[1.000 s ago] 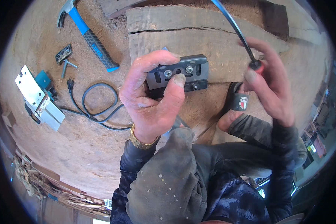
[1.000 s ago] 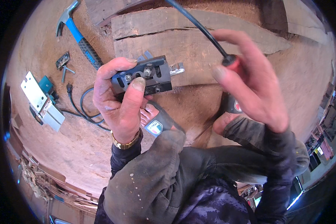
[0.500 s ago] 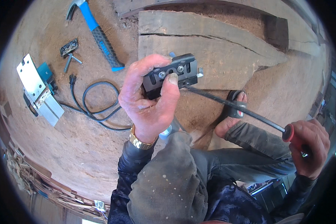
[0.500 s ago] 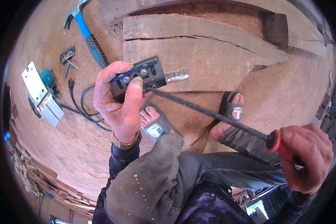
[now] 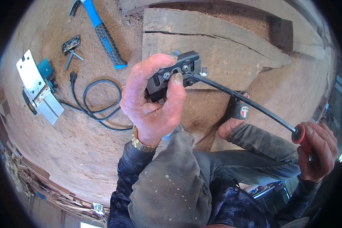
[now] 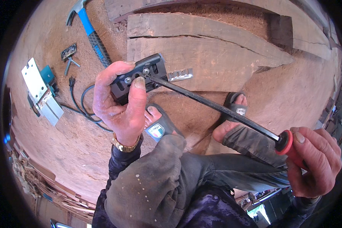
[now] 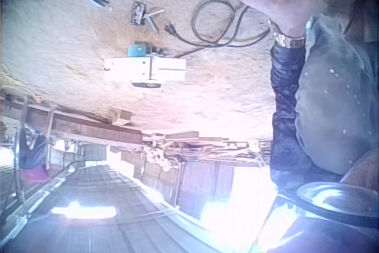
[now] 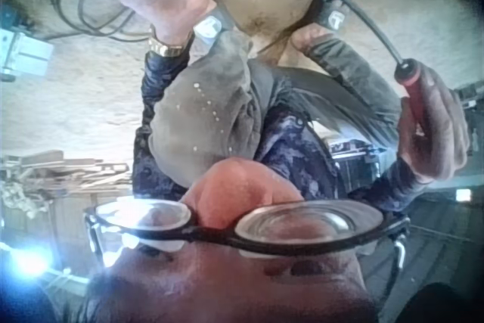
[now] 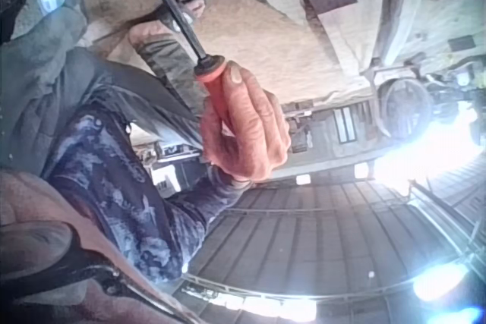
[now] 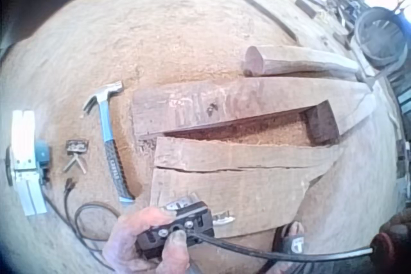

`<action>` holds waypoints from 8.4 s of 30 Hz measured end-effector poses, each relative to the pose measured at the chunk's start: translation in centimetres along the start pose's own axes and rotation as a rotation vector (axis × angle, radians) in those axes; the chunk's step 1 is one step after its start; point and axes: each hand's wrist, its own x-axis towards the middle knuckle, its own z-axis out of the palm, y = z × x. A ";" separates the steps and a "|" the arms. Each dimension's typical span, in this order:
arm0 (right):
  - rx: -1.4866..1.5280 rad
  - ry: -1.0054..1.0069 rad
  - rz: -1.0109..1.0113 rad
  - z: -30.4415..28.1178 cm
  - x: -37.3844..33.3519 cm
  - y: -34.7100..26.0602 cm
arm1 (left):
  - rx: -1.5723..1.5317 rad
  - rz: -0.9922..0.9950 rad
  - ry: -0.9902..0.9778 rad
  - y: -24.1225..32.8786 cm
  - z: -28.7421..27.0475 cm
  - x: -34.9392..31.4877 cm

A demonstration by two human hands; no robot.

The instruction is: The person sits on the floor and uses a screwdriver to tighten screws on a small metal bracket. They then attach a black plastic housing to the bracket and secure it with additional screws. Finally, they pick up a power planer and fit the assembled bracket onto its base.

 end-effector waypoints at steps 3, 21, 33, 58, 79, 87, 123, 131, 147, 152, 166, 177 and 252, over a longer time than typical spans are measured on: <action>-0.019 -0.002 0.009 -0.2 -0.1 0.2 | 0.026 0.024 -0.005 0.1 0.2 0.0; -0.013 -0.008 0.043 0.1 -1.0 0.9 | 0.049 0.043 -0.030 0.4 1.1 -0.1; -0.094 -0.075 0.264 -1.1 0.0 -2.0 | 0.235 0.271 -0.048 0.0 1.3 0.2; 0.047 -0.030 0.403 0.4 -1.2 -1.8 | 0.300 0.293 -0.079 -0.8 1.3 0.0; 0.199 0.163 0.663 1.7 -1.7 -2.3 | 0.294 0.360 -0.033 -0.7 1.6 0.5; 0.308 0.091 0.618 2.9 -0.5 -2.0 | 0.359 0.330 -0.063 -0.8 1.2 0.4; -0.034 0.120 0.226 2.9 -3.0 -1.2 | 0.338 0.102 -0.108 -0.6 -0.4 0.5; 0.049 0.090 0.126 2.2 -2.4 -1.1 | 0.222 0.131 -0.071 -0.2 0.0 0.9; -0.075 0.088 0.090 2.4 -2.0 -1.7 | 0.259 0.148 -0.100 -0.2 0.5 0.2; -0.197 0.079 -0.009 2.3 -1.4 -2.1 | 0.266 0.205 -0.159 -0.7 0.4 0.4; 0.291 -0.003 0.479 3.3 -0.7 -1.7 | 0.326 0.233 -0.211 -1.3 0.6 -0.2; 0.613 -0.008 0.894 4.5 -2.1 -2.5 | 0.384 0.182 -0.267 -0.9 0.6 -1.1; 0.381 -0.219 0.591 6.4 -1.3 -2.5 | 0.393 -0.085 -0.488 -2.2 -0.9 -2.1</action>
